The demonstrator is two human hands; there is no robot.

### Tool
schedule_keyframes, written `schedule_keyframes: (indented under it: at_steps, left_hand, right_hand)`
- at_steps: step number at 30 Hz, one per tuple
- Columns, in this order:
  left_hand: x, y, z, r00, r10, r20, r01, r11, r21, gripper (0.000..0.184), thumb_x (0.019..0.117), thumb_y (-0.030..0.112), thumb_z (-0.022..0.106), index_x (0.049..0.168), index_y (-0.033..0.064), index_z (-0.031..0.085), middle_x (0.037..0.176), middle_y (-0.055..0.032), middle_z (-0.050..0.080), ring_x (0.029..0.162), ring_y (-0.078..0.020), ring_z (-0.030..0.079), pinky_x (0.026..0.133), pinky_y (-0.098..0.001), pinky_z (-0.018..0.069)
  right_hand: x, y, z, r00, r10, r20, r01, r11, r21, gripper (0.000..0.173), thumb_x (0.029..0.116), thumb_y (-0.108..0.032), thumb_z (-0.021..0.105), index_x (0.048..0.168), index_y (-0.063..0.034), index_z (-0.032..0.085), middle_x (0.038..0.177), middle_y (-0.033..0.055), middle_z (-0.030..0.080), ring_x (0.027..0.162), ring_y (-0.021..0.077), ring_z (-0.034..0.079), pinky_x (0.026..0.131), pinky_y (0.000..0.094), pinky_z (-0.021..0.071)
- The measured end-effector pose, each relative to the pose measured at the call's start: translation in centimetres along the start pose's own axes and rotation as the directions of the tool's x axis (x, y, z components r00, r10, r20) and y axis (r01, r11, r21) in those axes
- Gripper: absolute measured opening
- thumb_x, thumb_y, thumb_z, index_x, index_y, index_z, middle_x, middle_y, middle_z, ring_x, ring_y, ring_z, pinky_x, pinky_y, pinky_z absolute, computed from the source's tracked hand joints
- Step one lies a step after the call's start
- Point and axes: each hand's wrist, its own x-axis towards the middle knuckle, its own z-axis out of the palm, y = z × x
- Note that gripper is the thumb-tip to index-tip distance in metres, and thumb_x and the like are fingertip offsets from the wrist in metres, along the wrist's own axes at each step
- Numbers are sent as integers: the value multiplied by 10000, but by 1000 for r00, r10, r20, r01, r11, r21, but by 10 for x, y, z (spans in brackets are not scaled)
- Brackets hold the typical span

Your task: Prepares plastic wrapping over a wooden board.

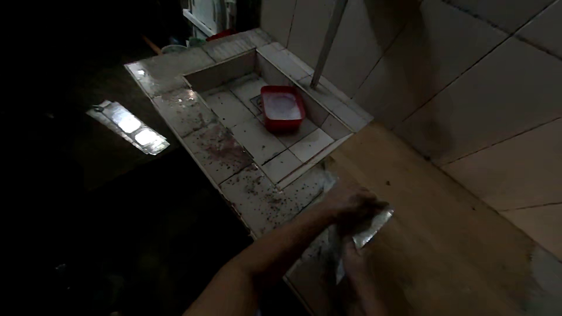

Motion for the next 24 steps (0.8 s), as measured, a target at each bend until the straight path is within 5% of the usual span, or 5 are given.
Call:
schedule_keyframes:
  at_steps: [12,16,18,20,24]
  left_hand:
    - [36,15,60,989,108,97,-121,982,142,329,1048,345,565,1014,90,771,993,-88,739,1053,-280,666,1049,-557,425]
    - [49,6,69,951,145,273,-182,976,116,313,1041,331,577,1021,82,764,961,-91,735,1020,-274,675,1024,-542,450]
    - [50,5,68,942,171,288,-207,973,99,307,1033,325,588,985,78,763,941,-96,729,1010,-280,671,1012,-539,450]
    - [46,3,65,943,190,274,-222,971,92,310,1035,344,581,1005,97,767,966,-80,734,1038,-265,666,1049,-530,431]
    - [24,3,39,954,264,143,-272,962,34,316,1026,364,607,1104,108,775,1090,-84,721,1133,-268,632,1105,-537,384]
  right_hand:
    - [3,48,1,995,-30,-95,44,988,146,392,1075,-166,509,1230,185,590,1110,269,683,1034,175,664,960,322,519]
    - [17,60,-57,944,56,324,-104,986,134,237,1068,-214,541,1121,5,614,723,-26,602,573,25,569,544,215,518]
    - [35,79,-102,919,16,393,-76,987,139,192,1019,-120,555,1162,8,556,806,-15,635,635,62,626,588,256,558]
    - [54,73,-137,980,26,196,-42,996,82,296,1051,-145,508,1284,37,511,954,35,647,745,72,660,654,270,583]
    - [88,-19,-131,999,-35,14,37,989,-144,416,1105,-279,493,1391,22,522,1217,257,652,1036,348,685,890,536,557]
